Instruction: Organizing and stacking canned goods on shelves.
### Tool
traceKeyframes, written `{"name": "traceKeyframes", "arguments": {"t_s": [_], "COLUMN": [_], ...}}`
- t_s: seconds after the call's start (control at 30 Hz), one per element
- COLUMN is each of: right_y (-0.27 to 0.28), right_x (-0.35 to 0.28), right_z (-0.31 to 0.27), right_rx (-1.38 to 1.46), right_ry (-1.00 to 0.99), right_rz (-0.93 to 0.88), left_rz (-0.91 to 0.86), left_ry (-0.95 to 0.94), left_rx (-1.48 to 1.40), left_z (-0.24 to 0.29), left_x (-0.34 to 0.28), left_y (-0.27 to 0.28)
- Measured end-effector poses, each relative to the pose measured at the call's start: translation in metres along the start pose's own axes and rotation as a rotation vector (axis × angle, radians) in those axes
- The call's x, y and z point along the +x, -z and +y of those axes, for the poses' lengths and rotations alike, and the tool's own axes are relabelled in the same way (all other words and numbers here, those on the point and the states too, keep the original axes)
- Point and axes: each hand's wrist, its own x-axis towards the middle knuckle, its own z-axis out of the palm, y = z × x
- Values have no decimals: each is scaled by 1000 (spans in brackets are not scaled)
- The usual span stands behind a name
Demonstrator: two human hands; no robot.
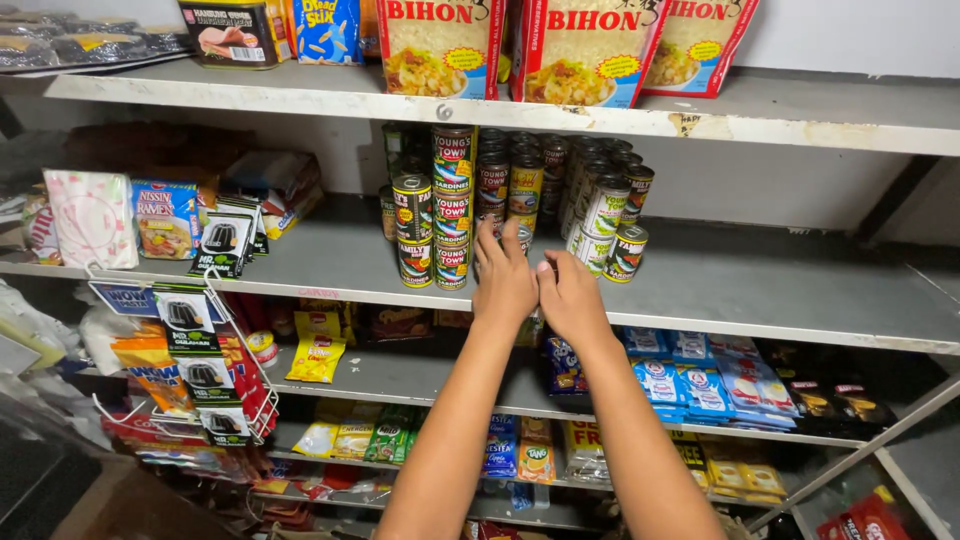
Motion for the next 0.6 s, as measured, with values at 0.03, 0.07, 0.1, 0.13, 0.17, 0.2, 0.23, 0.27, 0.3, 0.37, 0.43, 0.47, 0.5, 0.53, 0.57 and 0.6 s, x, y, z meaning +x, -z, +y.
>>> {"name": "traceKeyframes", "arguments": {"t_s": [0.03, 0.07, 0.1, 0.13, 0.17, 0.2, 0.23, 0.27, 0.3, 0.37, 0.43, 0.47, 0.5, 0.53, 0.57, 0.6], "right_y": [-1, -2, -3, -3, -2, -1, 0, 1, 1, 4, 6, 8, 9, 8, 7, 6], "right_x": [-1, -2, -3, -4, -4, -4, -6, -8, -8, -9, -8, -9, -10, -10, -10, -9], "right_z": [3, 5, 8, 7, 7, 6, 4, 2, 1, -2, -3, -2, -1, 0, 2, 3], "right_rx": [0, -44, -87, -87, -93, -99, -99, -106, -112, -105, -101, -105, -109, -109, -116, -122], "right_ry": [-1, 70, 140, 139, 144, 148, 147, 163, 183, 164, 141, 146, 149, 145, 157, 168], "right_rz": [3, 17, 31, 34, 30, 26, 23, 19, 17, 6, -1, -2, -5, -4, -7, -9], "left_rz": [-1, 19, 39, 38, 42, 47, 45, 46, 50, 56, 58, 66, 72, 68, 90, 111], "left_ry": [-3, -52, -101, -104, -125, -146, -144, -145, -150, -163, -179, -187, -192, -193, -202, -210], "left_rx": [-1, 35, 72, 71, 80, 88, 89, 84, 79, 76, 70, 67, 65, 63, 19, -26], "left_z": [-1, -2, -4, -4, -3, -3, -4, -4, -5, -4, -1, 0, 2, 2, 1, 1], "left_x": [-1, -3, -5, -4, -4, -4, -6, -8, -7, -7, -5, -4, -5, -5, -5, -4], "left_y": [-2, -5, -7, -7, -6, -6, -7, -7, -7, -6, -4, -3, -1, 0, 1, 3]}}
